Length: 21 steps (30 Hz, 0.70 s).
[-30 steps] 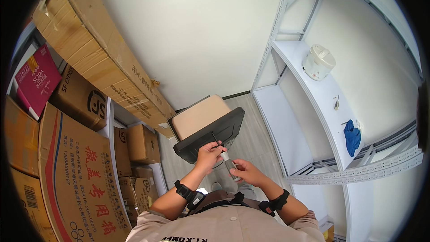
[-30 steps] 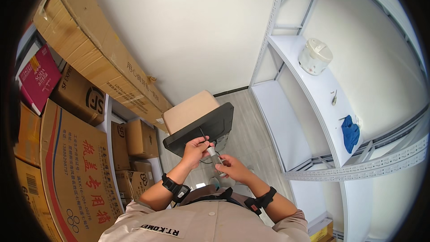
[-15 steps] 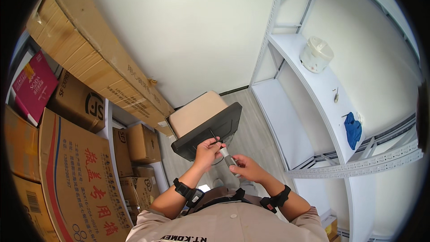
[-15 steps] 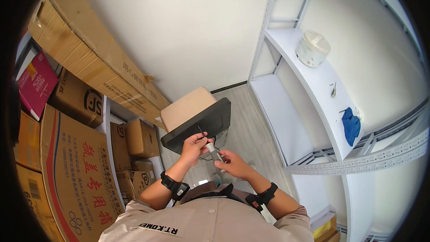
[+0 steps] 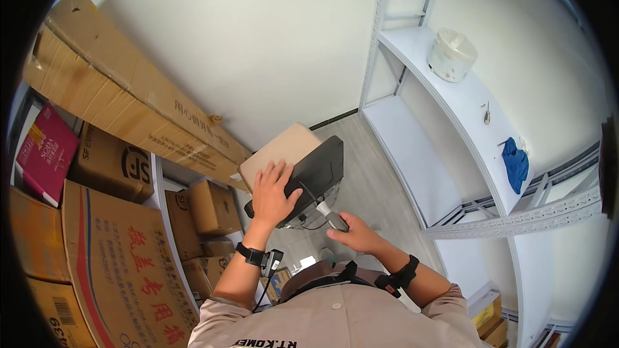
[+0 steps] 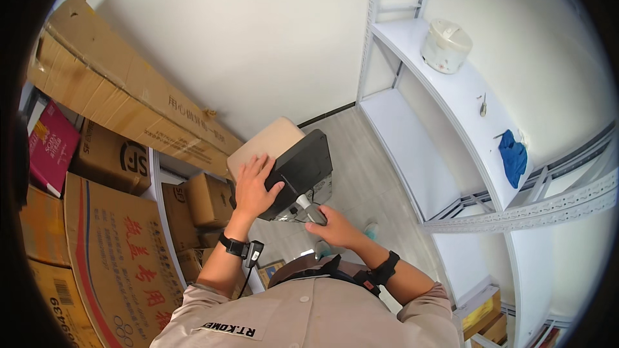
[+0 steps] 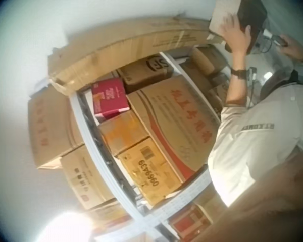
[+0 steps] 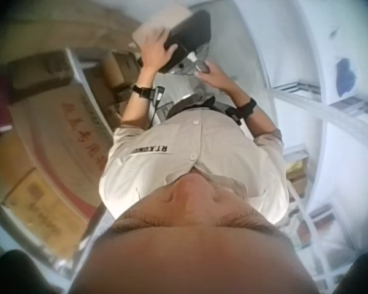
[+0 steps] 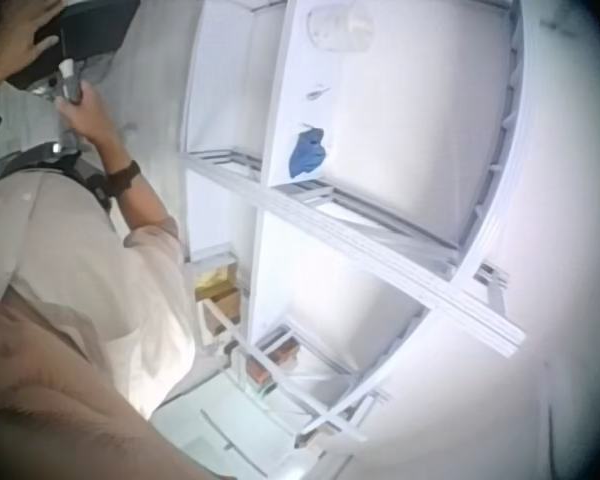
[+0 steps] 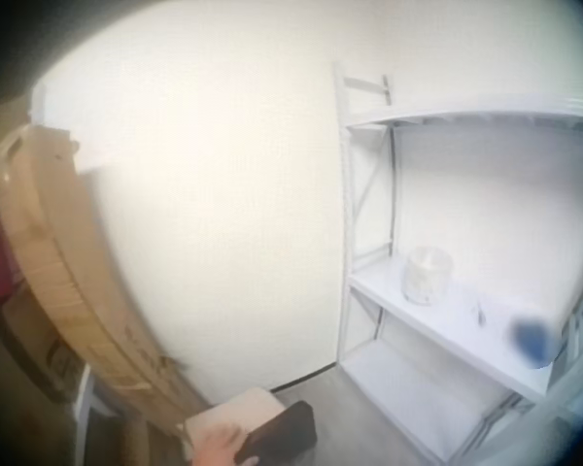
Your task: The person uses a screwdriver to tighten screws on the back of a small beige and black electronic device. The person repeatedly inserts and turns the screwdriver to secure the device's casing.
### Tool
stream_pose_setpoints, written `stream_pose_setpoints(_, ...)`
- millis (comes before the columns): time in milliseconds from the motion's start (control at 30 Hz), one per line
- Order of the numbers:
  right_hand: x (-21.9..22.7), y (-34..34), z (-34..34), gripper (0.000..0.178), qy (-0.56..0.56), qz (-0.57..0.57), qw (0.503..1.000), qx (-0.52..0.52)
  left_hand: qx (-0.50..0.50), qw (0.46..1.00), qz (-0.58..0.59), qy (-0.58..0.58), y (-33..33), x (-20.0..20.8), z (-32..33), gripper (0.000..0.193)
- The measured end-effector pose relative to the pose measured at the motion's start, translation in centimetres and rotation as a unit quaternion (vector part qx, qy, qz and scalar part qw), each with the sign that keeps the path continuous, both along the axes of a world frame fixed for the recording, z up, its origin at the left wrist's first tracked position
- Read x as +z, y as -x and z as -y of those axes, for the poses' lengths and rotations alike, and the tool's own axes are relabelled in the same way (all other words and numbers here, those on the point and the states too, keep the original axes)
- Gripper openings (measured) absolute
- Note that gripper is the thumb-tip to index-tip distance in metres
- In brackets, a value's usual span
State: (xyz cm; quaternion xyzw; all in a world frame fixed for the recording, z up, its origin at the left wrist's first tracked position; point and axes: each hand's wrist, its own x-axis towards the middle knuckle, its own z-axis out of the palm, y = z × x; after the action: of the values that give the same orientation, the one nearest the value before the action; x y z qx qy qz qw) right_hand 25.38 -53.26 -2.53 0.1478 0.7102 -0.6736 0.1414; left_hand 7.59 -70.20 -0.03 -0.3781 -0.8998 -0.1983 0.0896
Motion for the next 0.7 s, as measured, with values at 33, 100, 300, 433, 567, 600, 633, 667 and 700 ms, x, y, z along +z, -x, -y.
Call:
stream_pose_setpoints(33,0.2,0.0,0.2,0.042,0.02,0.011,1.0,-0.004,0.001,1.0,0.012,-0.004,0.1,-0.5,0.0,0.058)
stream_pose_setpoints(100,0.9,0.2,0.6,0.044,0.061,0.035,0.997,-0.012,0.003,0.999,0.035,-0.012,0.2,-1.2,0.0,0.056)
stream_pose_setpoints(300,-1.3,0.5,0.6,0.035,0.286,0.061,0.95,-0.112,0.001,0.999,0.034,-0.024,0.5,-1.6,-0.4,0.052)
stream_pose_setpoints(433,-1.4,1.0,0.4,0.033,0.254,0.052,0.962,-0.089,0.01,0.999,0.039,-0.022,0.5,-1.2,-0.5,0.05)
stream_pose_setpoints(567,-2.0,0.7,0.4,0.036,0.219,0.01,0.972,-0.082,0.016,0.999,0.042,-0.023,0.5,-1.2,-0.5,0.05)
stream_pose_setpoints(600,-2.1,0.6,0.5,0.037,0.205,0.0,0.976,-0.08,0.016,0.999,0.041,-0.022,0.5,-1.3,-0.4,0.05)
stream_pose_setpoints(633,-2.2,0.5,0.6,0.039,0.116,-0.047,0.988,-0.088,0.015,0.999,0.039,-0.026,0.6,-1.3,-0.5,0.05)
stream_pose_setpoints(667,-2.3,0.4,0.6,0.04,0.025,-0.093,0.991,-0.098,0.014,0.999,0.037,-0.03,0.7,-1.3,-0.7,0.049)
stream_pose_setpoints(700,-2.5,0.2,0.8,0.041,-0.066,-0.136,0.983,-0.108,0.01,0.999,0.036,-0.033,0.8,-1.3,-0.8,0.049)
